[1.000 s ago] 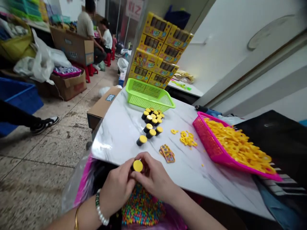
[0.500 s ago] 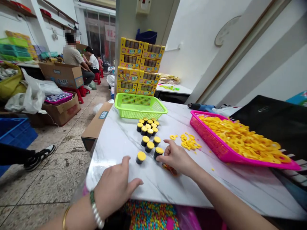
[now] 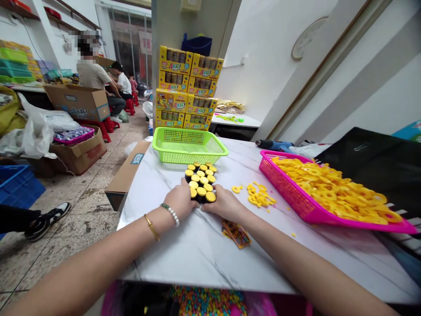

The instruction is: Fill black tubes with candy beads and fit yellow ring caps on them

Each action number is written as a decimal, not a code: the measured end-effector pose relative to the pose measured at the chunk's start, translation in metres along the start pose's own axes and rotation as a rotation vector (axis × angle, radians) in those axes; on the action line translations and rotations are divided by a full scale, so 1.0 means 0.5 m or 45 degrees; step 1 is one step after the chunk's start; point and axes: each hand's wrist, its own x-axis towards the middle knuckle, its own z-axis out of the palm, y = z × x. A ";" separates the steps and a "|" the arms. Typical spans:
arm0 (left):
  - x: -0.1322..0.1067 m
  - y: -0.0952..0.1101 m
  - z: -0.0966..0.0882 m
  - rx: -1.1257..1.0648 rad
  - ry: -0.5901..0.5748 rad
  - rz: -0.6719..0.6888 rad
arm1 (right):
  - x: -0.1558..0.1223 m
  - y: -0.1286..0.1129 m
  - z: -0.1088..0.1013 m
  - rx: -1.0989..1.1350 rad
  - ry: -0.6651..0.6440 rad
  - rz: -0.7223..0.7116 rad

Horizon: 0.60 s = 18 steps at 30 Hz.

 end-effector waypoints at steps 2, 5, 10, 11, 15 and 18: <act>0.027 -0.001 -0.001 0.001 0.027 0.004 | 0.010 -0.007 0.000 -0.021 0.025 -0.024; 0.051 0.003 -0.009 -0.003 0.040 0.009 | 0.017 -0.013 -0.005 -0.024 0.049 -0.110; -0.062 -0.010 -0.028 0.098 0.089 0.082 | 0.012 0.045 -0.065 -0.060 -0.037 -0.089; -0.112 -0.019 -0.028 0.083 0.108 0.168 | 0.012 0.069 -0.082 -0.110 0.007 -0.075; -0.344 -0.055 -0.011 -0.248 0.004 0.607 | 0.046 0.184 -0.119 -0.545 0.364 -0.241; -0.483 -0.066 0.019 -0.282 -0.234 0.670 | 0.081 0.254 -0.101 -0.532 0.218 -0.291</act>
